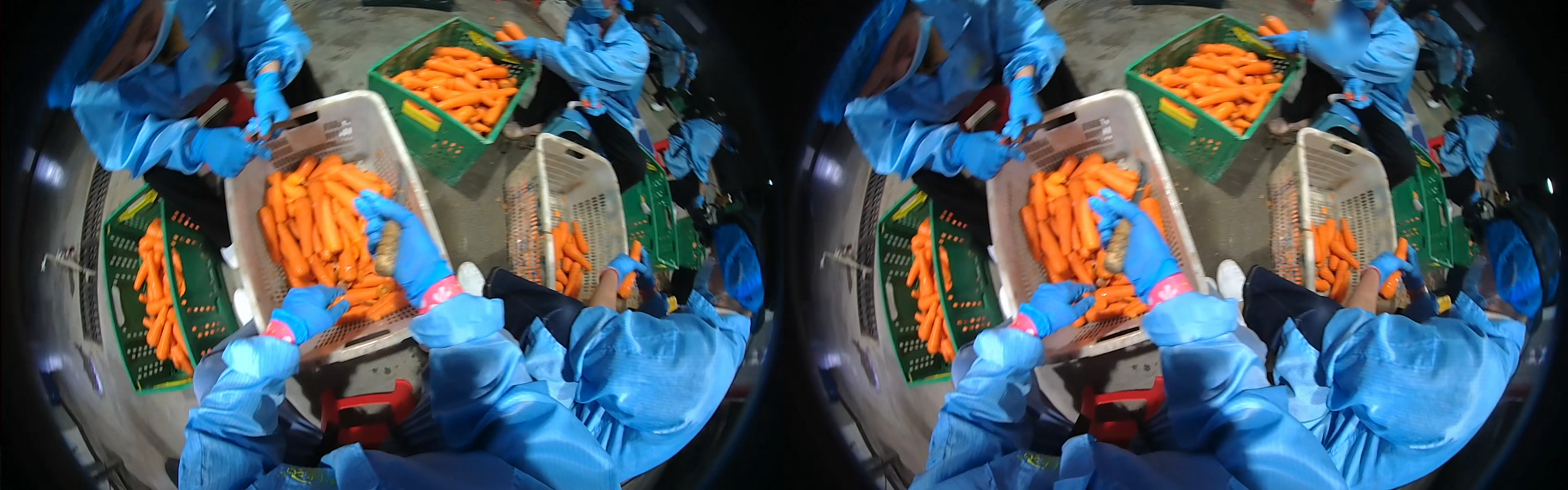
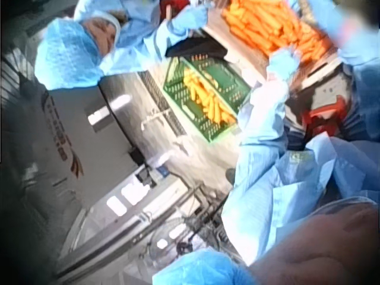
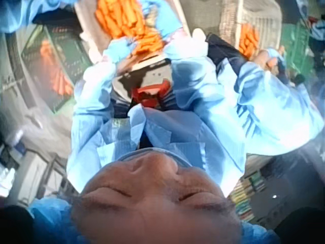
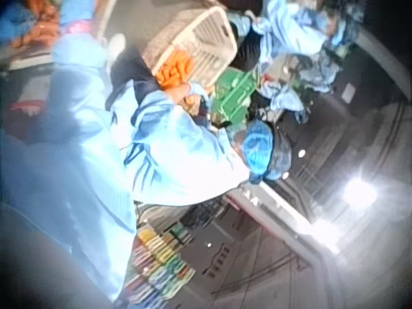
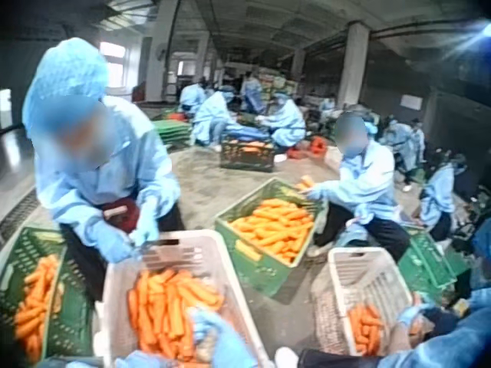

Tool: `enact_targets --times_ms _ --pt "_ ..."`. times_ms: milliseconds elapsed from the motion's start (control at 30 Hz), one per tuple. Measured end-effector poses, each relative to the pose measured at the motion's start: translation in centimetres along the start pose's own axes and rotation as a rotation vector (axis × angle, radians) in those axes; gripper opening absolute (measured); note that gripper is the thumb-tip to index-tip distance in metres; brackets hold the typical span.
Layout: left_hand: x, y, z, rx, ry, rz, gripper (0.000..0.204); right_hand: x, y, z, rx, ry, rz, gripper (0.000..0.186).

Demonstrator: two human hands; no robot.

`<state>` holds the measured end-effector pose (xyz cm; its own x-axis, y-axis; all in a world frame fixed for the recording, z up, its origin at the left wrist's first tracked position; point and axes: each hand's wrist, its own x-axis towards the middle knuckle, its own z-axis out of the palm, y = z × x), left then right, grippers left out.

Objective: The person peels carrots using a small knife, holding each carrot in the left hand and removing the skin with the right hand. The peeled carrots are placed into a white basket in front of them.

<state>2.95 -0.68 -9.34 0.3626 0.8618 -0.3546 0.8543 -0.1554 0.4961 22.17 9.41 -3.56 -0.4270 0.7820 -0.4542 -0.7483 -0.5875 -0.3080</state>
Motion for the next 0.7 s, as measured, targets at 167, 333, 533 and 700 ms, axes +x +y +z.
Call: enact_targets --times_ms 167,333,533,700 --pt "-0.3 -0.4 -0.2 0.054 0.012 -0.039 0.041 -0.3 -0.5 -1.0 0.041 -0.037 0.082 0.033" --pt "0.2 -0.5 0.1 0.003 -0.018 -0.11 0.043 -0.9 -1.8 -1.0 -0.008 -0.013 0.028 0.027" --pt "2.4 -0.6 2.9 -0.085 -0.274 -0.21 0.049 -1.0 -2.1 -1.7 0.028 -0.013 -0.01 0.028" --pt "7.1 -5.6 10.5 -0.288 -0.513 -0.318 0.051 -1.3 -1.3 -0.4 0.017 -0.048 -0.019 0.033"
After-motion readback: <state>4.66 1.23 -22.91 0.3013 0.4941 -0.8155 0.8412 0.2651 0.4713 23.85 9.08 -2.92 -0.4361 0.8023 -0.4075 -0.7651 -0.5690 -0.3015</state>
